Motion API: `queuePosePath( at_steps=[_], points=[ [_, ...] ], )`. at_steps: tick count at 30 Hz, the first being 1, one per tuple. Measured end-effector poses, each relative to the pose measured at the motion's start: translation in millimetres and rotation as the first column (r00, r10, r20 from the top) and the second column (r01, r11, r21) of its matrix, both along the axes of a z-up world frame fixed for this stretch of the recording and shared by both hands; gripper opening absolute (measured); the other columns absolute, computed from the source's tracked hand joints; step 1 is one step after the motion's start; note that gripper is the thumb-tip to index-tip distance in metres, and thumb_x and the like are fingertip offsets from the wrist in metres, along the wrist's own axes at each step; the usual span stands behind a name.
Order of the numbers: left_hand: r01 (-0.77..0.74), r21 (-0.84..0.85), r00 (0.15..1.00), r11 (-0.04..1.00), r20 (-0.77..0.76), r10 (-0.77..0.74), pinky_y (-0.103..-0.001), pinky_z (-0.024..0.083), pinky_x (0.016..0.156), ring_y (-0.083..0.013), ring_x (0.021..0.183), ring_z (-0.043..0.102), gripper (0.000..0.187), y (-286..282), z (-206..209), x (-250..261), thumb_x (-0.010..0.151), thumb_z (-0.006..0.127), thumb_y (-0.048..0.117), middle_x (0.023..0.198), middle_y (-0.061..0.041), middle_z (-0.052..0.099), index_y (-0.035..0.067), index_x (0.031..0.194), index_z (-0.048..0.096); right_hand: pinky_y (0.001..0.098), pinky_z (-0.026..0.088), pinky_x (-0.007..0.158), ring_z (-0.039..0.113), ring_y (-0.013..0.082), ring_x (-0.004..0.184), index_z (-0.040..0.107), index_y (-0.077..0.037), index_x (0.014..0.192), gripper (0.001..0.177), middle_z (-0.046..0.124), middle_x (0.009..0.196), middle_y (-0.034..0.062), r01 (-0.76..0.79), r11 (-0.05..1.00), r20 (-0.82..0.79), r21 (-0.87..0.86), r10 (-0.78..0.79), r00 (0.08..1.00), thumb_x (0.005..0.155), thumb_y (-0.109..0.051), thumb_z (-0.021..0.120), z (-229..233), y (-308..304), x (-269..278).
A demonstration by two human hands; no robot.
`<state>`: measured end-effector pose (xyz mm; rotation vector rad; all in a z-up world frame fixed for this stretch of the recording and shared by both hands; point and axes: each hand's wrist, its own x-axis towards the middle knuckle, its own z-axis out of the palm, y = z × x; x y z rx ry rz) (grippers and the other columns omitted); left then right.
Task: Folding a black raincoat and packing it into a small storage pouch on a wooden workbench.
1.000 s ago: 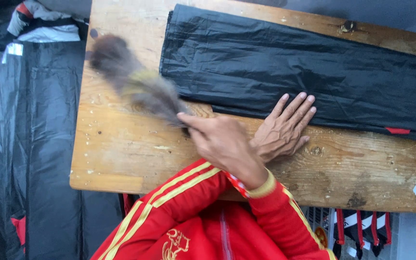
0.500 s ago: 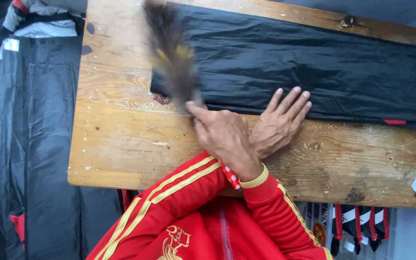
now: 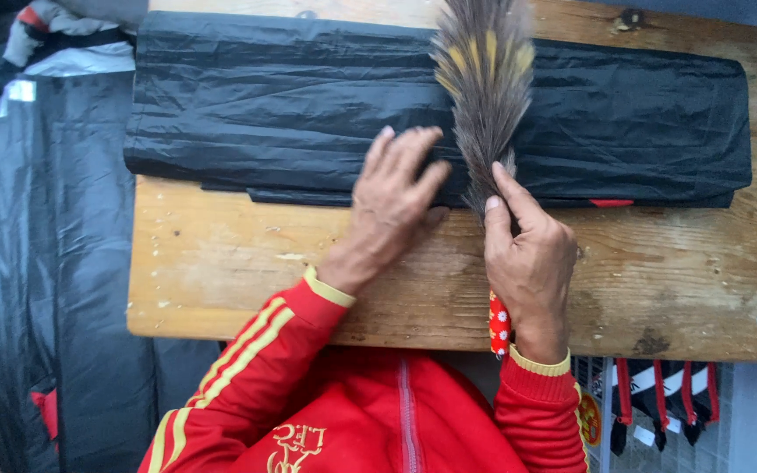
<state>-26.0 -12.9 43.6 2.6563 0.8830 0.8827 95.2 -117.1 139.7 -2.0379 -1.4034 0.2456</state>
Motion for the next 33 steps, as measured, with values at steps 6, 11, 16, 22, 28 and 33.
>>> queuePosePath(
  at_steps=[6, 11, 16, 22, 28, 33],
  points=[
    [0.057, -0.162, 0.98, 0.985, 0.199, -0.024, -0.051, 0.028, 0.114, -0.0355, 0.13, 0.045, 0.067, 28, 2, -41, 0.052, 0.096, 0.032, 0.133, -0.013, 0.048, 0.01, 0.103, 0.058, 0.05, 0.051, 0.079, 0.062, 0.0374, 0.102, 0.063, -0.012, 0.127, 0.037, 0.066, 0.113, 0.0191, 0.031, 1.0, 0.007, 0.002, -0.031, 1.0, 0.093, -0.008, 0.052, -31, -2, -5],
    [-0.023, -0.345, 0.961, 0.938, 0.251, 0.116, -0.041, 0.044, 0.105, -0.0283, 0.121, 0.051, 0.07, 28, -18, -44, 0.058, 0.092, 0.028, 0.121, -0.003, 0.042, 0.019, 0.108, 0.044, 0.044, 0.054, 0.079, 0.065, 0.0255, 0.099, 0.068, -0.027, 0.12, 0.04, 0.07, 0.108, 0.0031, -0.17, 0.972, -0.178, -0.164, 0.14, 0.974, 0.084, -0.012, 0.06, -36, -5, -37],
    [0.023, -0.381, 0.941, 0.924, 0.321, 0.109, -0.046, 0.045, 0.105, -0.0374, 0.128, 0.047, 0.097, 20, 14, -49, 0.054, 0.094, 0.02, 0.136, -0.011, 0.031, 0.02, 0.132, 0.035, 0.0412, 0.051, 0.086, 0.062, 0.0308, 0.108, 0.067, -0.016, 0.121, 0.038, 0.067, 0.113, 0.014, -0.104, 0.994, -0.282, -0.026, 0.092, 0.955, 0.087, -0.003, 0.056, 9, 2, -19],
    [0.064, -0.335, 0.924, 0.94, 0.377, 0.071, -0.047, 0.037, 0.116, -0.0396, 0.142, 0.033, 0.119, 20, 14, -47, 0.057, 0.1, 0.022, 0.153, -0.019, 0.017, 0.016, 0.15, 0.025, 0.045, 0.048, 0.092, 0.057, 0.0355, 0.113, 0.064, -0.005, 0.123, 0.034, 0.064, 0.116, 0.0226, 0.023, 0.998, -0.206, 0.056, -0.011, 0.978, 0.091, -0.001, 0.053, -25, -6, 7],
    [0.001, -0.304, 0.94, 0.953, 0.326, 0.103, -0.049, 0.04, 0.114, -0.0412, 0.143, 0.031, 0.112, 19, 14, -47, 0.069, 0.094, 0.013, 0.156, -0.017, 0.014, 0.021, 0.153, 0.021, 0.0419, 0.052, 0.089, 0.063, 0.0297, 0.107, 0.072, -0.016, 0.112, 0.033, 0.071, 0.11, 0.0111, -0.233, 0.96, -0.475, -0.154, 0.135, 0.87, 0.082, -0.006, 0.061, 1, -11, -29],
    [0.07, -0.294, 0.953, 0.953, 0.301, 0.022, -0.051, 0.044, 0.12, -0.041, 0.155, 0.016, 0.114, 20, 9, -52, 0.082, 0.09, 0.042, 0.161, -0.019, -0.004, 0.019, 0.156, 0.007, 0.0272, 0.039, 0.106, 0.056, 0.0169, 0.121, 0.061, -0.007, 0.122, 0.033, 0.061, 0.127, 0.0109, -0.031, 0.995, -0.433, -0.091, -0.012, 0.901, 0.09, -0.01, 0.055, 7, -14, 5]
  ],
)
